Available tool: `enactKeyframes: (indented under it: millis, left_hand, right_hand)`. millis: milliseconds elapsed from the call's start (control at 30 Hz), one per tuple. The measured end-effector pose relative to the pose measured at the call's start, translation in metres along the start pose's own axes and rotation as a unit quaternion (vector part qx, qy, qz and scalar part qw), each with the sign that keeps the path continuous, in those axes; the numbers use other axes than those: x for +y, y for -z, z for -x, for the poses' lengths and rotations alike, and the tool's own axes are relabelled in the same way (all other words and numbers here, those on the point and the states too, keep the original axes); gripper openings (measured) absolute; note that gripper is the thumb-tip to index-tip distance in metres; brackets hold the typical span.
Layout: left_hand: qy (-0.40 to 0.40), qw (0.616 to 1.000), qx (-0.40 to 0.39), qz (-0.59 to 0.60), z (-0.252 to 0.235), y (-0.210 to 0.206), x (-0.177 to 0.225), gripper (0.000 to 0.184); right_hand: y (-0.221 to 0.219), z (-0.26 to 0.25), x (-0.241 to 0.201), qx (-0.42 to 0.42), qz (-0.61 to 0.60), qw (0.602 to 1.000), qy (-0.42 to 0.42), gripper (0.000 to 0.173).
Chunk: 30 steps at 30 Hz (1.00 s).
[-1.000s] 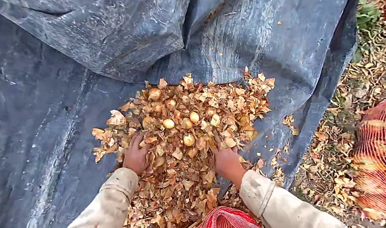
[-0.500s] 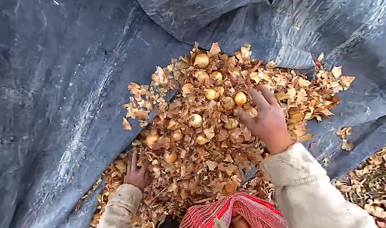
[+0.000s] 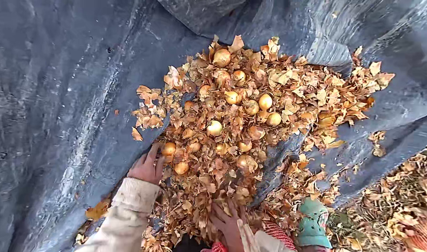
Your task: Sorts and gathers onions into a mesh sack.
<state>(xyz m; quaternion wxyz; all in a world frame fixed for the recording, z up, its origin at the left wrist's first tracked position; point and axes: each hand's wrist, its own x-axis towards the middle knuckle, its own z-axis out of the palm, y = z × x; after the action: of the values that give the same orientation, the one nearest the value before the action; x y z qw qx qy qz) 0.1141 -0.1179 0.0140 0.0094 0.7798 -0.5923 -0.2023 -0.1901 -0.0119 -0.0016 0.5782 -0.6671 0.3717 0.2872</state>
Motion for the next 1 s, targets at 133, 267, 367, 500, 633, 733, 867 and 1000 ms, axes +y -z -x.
enactKeyframes:
  millis: [133,267,367,500,633,733,867,1000]
  left_hand:
    - [0.13,0.975,-0.18,-0.018,-0.051,-0.002,0.046,0.054]
    - [0.095,0.983,-0.148,0.054,-0.014,-0.025,0.046,0.054]
    - [0.05,0.99,-0.001,0.135,0.025,-0.035,0.017,0.047]
    - [0.148,0.972,0.041,0.178,0.037,-0.003,-0.002,0.05]
    - [0.139,0.943,0.107,0.282,0.029,-0.001,-0.006,0.024]
    - [0.044,0.98,0.027,0.194,0.027,-0.001,0.003,0.026]
    - [0.058,0.983,-0.168,0.048,0.027,-0.004,0.029,0.035]
    - [0.157,0.954,-0.254,-0.029,0.023,-0.013,0.057,0.062]
  right_hand:
    - [0.086,0.042,-0.014,-0.187,-0.049,0.971,0.142,0.048]
    - [0.221,0.048,-0.01,-0.011,-0.011,1.0,0.022,0.046]
    - [0.244,0.03,0.0,0.17,0.083,0.978,-0.086,0.045]
    - [0.192,-0.016,0.001,0.296,0.108,0.944,-0.102,0.035]
    - [0.133,-0.03,0.033,0.431,0.078,0.898,-0.053,0.037]
    - [0.13,-0.009,0.053,0.464,0.059,0.881,-0.074,0.067]
    - [0.166,0.022,0.063,0.557,0.098,0.823,-0.055,0.061]
    - [0.164,0.014,0.056,0.462,0.125,0.878,0.001,0.046]
